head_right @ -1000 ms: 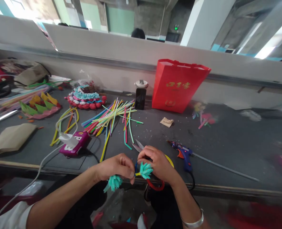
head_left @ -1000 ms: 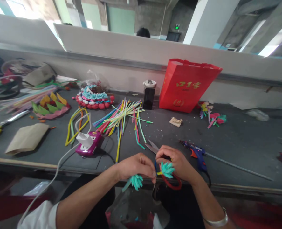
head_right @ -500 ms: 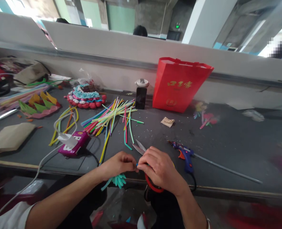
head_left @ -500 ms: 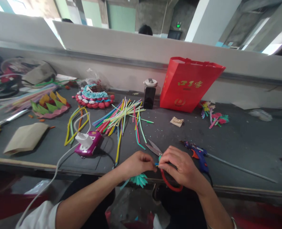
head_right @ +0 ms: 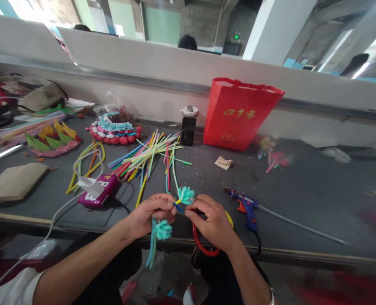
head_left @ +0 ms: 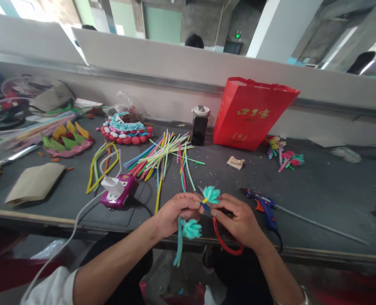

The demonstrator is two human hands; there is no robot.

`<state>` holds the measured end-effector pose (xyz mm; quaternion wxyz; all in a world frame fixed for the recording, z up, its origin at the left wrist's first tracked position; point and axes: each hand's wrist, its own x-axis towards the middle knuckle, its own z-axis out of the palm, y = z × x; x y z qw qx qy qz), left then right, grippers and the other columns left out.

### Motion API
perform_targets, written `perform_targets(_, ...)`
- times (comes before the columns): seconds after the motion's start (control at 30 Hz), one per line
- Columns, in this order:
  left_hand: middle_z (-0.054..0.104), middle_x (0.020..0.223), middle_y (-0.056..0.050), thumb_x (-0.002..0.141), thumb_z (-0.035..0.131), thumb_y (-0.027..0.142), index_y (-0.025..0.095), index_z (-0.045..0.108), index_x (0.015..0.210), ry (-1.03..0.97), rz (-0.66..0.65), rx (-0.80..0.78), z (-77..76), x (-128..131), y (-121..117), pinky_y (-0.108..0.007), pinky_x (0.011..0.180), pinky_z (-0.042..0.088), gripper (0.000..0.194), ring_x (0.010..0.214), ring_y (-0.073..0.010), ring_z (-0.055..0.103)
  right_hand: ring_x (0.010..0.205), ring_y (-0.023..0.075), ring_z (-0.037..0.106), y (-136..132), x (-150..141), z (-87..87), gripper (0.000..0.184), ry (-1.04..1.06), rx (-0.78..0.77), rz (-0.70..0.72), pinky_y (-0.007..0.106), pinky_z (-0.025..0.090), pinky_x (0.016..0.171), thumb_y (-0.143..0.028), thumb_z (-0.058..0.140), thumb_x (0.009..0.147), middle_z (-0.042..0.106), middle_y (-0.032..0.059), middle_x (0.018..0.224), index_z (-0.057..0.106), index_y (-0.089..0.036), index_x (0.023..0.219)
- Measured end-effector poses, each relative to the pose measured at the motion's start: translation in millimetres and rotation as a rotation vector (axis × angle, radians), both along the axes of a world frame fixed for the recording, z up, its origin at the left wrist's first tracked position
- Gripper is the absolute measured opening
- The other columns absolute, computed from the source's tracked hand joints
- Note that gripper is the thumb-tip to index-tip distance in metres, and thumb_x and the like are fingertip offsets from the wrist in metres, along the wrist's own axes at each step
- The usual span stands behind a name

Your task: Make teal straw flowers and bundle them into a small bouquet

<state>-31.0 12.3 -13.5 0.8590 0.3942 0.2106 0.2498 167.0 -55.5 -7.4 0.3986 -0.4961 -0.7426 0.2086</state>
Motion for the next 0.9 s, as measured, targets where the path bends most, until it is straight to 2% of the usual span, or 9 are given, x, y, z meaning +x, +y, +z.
perform_targets(0.17,0.031,0.036,0.009,0.069,0.066,0.021,0.01,0.072,0.067,0.01,-0.172,-0.029,-0.2,-1.0,-8.5,-0.024,0.049,0.026,0.013,0.038,-0.0052,0.024,0.067,0.0143,0.057,5.2,0.8,-0.5,0.014,0.07,-0.123,0.073,0.025,0.042,0.062,-0.016,0.063,0.087,0.062,-0.0001,0.073,0.067,-0.019,0.074)
perform_targets(0.27,0.046,0.042,0.004,0.066,0.068,0.02,0.011,0.073,0.065,0.127,-0.261,0.026,0.7,-1.7,-11.4,-0.024,0.046,0.022,0.01,0.04,-0.0059,0.029,0.07,0.0141,0.059,5.8,3.7,2.9,0.01,0.05,-0.189,0.062,0.024,0.043,0.064,-0.021,0.066,0.087,0.063,-0.0001,0.075,0.069,-0.019,0.078)
perform_targets(0.37,0.06,0.054,-0.001,0.065,0.067,0.02,0.012,0.073,0.063,0.251,-0.346,0.147,0.0,-1.2,-13.3,-0.024,0.046,0.021,0.011,0.043,-0.0063,0.032,0.074,0.0147,0.06,5.1,6.2,6.4,0.014,0.028,-0.165,0.119,0.026,0.045,0.068,-0.027,0.066,0.089,0.064,0.0006,0.076,0.069,-0.019,0.078)
perform_targets(0.5,0.054,0.049,0.003,0.062,0.065,0.02,0.014,0.072,0.061,0.447,-0.387,0.318,-5.0,2.3,-16.0,-0.024,0.046,0.022,0.009,0.046,-0.0081,0.035,0.076,0.0155,0.059,2.7,7.2,10.0,0.013,-0.042,-0.069,0.209,0.028,0.045,0.071,-0.025,0.065,0.091,0.065,0.0014,0.077,0.067,-0.02,0.079)
perform_targets(0.6,0.047,0.044,0.006,0.061,0.063,0.021,0.014,0.069,0.058,0.533,-0.298,0.365,-9.0,6.1,-16.0,-0.024,0.046,0.021,0.009,0.045,-0.0078,0.033,0.077,0.016,0.058,-1.0,7.7,11.7,0.011,-0.123,0.025,0.189,0.029,0.044,0.071,-0.023,0.063,0.092,0.065,0.0013,0.077,0.065,-0.02,0.082)
perform_targets(0.7,0.046,0.044,0.005,0.062,0.061,0.021,0.013,0.068,0.058,0.523,-0.117,0.303,-11.0,9.5,-13.2,-0.024,0.044,0.017,0.011,0.043,-0.0071,0.029,0.076,0.0167,0.057,-5.2,8.0,13.1,0.01,-0.205,0.113,0.132,0.031,0.043,0.07,-0.023,0.061,0.093,0.066,0.002,0.078,0.064,-0.021,0.084)
perform_targets(0.83,0.052,0.05,0.002,0.063,0.063,0.02,0.012,0.068,0.06,0.323,0.097,0.085,-11.8,11.5,-8.1,-0.024,0.044,0.015,0.01,0.042,-0.0054,0.026,0.074,0.0175,0.057,-8.1,6.4,13.4,0.011,-0.272,0.202,0.092,0.032,0.044,0.07,-0.022,0.059,0.094,0.068,0.0031,0.079,0.065,-0.021,0.086)
perform_targets(0.9,0.045,0.045,0.005,0.065,0.065,0.022,0.011,0.068,0.061,0.236,0.137,0.029,-11.8,11.3,-6.0,-0.024,0.045,0.017,0.011,0.041,-0.0054,0.025,0.074,0.0171,0.058,-8.1,5.4,12.3,0.01,-0.25,0.207,0.075,0.032,0.046,0.07,-0.021,0.059,0.094,0.068,0.0028,0.078,0.066,-0.022,0.086)
